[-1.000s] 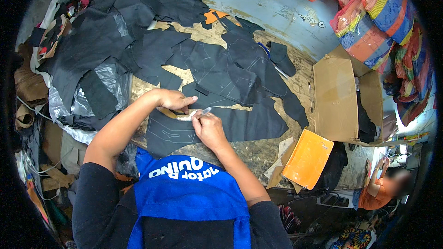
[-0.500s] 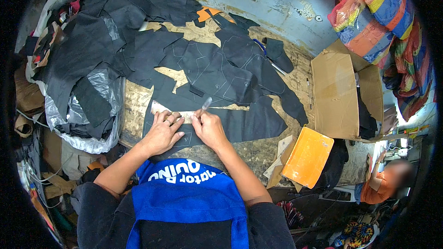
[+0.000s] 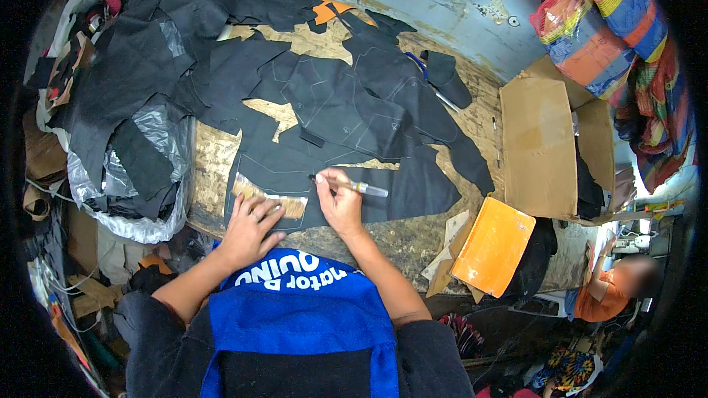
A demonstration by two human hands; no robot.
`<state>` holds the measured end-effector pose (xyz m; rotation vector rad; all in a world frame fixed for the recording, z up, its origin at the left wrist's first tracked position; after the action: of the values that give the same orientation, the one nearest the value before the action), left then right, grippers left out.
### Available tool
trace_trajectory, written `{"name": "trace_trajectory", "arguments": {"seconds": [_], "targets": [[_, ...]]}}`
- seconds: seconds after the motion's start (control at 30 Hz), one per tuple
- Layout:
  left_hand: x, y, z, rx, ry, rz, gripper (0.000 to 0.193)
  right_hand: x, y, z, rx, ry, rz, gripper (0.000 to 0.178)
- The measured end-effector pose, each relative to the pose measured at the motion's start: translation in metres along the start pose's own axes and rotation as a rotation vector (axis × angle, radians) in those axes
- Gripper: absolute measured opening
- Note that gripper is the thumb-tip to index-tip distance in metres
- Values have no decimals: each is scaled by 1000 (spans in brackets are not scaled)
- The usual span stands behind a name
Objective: The person lays out black fabric on a work table, uses a ruler and marker to draw cutting lines, then cuts the fabric with scissors. The person repeats measuring, marking, and cutting on additional fabric pieces.
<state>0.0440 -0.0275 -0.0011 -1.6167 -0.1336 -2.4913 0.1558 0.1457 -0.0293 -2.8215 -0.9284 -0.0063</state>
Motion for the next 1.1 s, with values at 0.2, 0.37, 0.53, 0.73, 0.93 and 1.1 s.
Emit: {"name": "trace_trajectory", "arguments": {"seconds": [0.2, 0.37, 0.53, 0.73, 0.93, 1.1], "targets": [[-8, 28, -3, 88, 184, 300, 23, -2, 4, 5, 188, 251, -49, 8], [-9, 26, -4, 98, 191, 369, 20, -5, 1, 1, 241, 298, -99, 6], [-9, 25, -4, 129, 216, 382, 18, -5, 1, 0, 282, 290, -64, 6], [-9, 25, -4, 129, 205, 382, 18, -5, 2, -1, 234, 256, -19, 6], [-10, 25, -5, 129, 210, 390, 16, -4, 0, -5, 247, 280, -47, 4], [-10, 24, -5, 133, 231, 398, 17, -5, 0, -3, 256, 264, -51, 5]]}}
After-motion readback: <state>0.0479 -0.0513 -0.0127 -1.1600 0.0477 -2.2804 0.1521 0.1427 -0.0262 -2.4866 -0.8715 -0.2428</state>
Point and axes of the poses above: each hand's wrist, its own y-axis away from the middle knuckle, its own x-axis out of the back of the hand, z = x × y, the point moved 2 cm from there along -y, towards the middle knuckle, and after that the axes turned 2 degrees about x, right-handed, at the moved point
